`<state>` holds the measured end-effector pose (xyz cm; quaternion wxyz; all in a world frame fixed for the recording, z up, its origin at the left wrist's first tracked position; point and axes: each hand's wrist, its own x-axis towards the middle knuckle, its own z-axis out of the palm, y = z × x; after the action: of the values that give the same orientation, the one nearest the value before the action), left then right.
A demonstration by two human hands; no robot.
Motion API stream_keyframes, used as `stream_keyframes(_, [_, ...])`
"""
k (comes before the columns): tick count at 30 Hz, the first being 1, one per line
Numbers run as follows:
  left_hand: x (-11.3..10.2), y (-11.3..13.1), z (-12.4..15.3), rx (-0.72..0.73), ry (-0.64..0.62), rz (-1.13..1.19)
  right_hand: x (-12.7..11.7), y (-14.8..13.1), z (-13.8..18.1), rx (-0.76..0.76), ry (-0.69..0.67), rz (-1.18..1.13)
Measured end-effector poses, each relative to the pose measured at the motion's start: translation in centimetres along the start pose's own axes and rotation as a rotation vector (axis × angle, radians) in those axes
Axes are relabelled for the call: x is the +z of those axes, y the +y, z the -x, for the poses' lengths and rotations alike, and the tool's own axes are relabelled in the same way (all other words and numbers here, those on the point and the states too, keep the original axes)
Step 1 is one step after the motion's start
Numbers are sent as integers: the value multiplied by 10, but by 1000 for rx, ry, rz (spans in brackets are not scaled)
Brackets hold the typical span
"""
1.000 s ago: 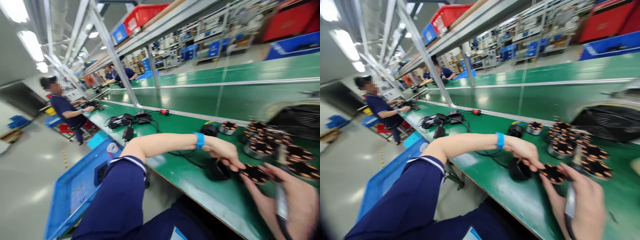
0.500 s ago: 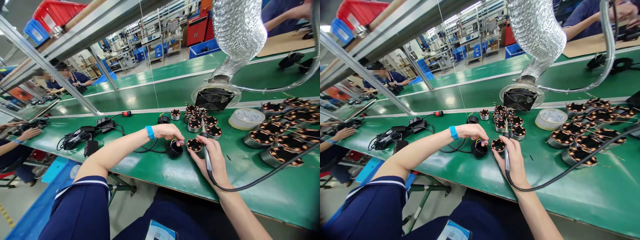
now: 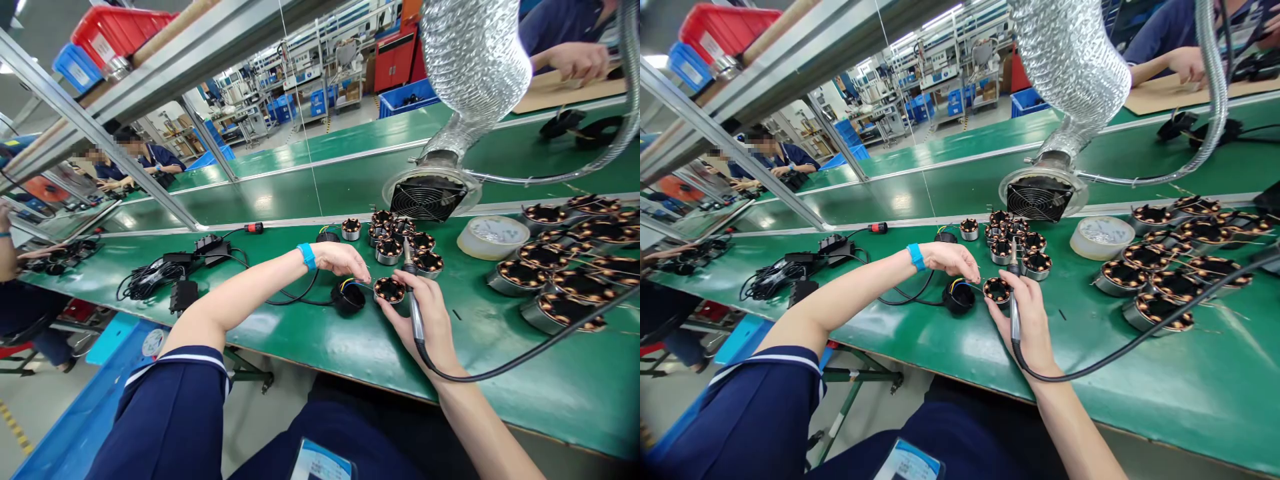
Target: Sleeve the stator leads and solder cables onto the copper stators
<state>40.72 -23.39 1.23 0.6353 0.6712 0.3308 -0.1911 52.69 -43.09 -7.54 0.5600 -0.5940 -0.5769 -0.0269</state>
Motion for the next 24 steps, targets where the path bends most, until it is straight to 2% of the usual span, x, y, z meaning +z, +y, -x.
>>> stream_keyframes(5, [2, -3, 1, -12, 11, 46, -1, 0, 0, -3, -4, 6])
stream_keyframes(8, [2, -2, 6, -6, -40, 19, -1, -1, 0, 2, -3, 1])
stream_keyframes(11, [0, 0, 12, 21, -86, -18, -1, -1, 0, 4, -3, -2])
stream_keyframes(14, [4, 0, 19, 68, -79, -57, -1, -1, 0, -2, -2, -1])
stream_keyframes(16, [9, -1, 23, 115, -40, -134, -1, -1, 0, -5, -2, 6])
stream_keyframes(20, [11, -5, 23, 230, 145, -304, -2, -3, 0, 2, 16, 42])
stream_keyframes(24, [-10, -5, 18, 255, 291, -365, -4, -6, 0, 0, 74, 51])
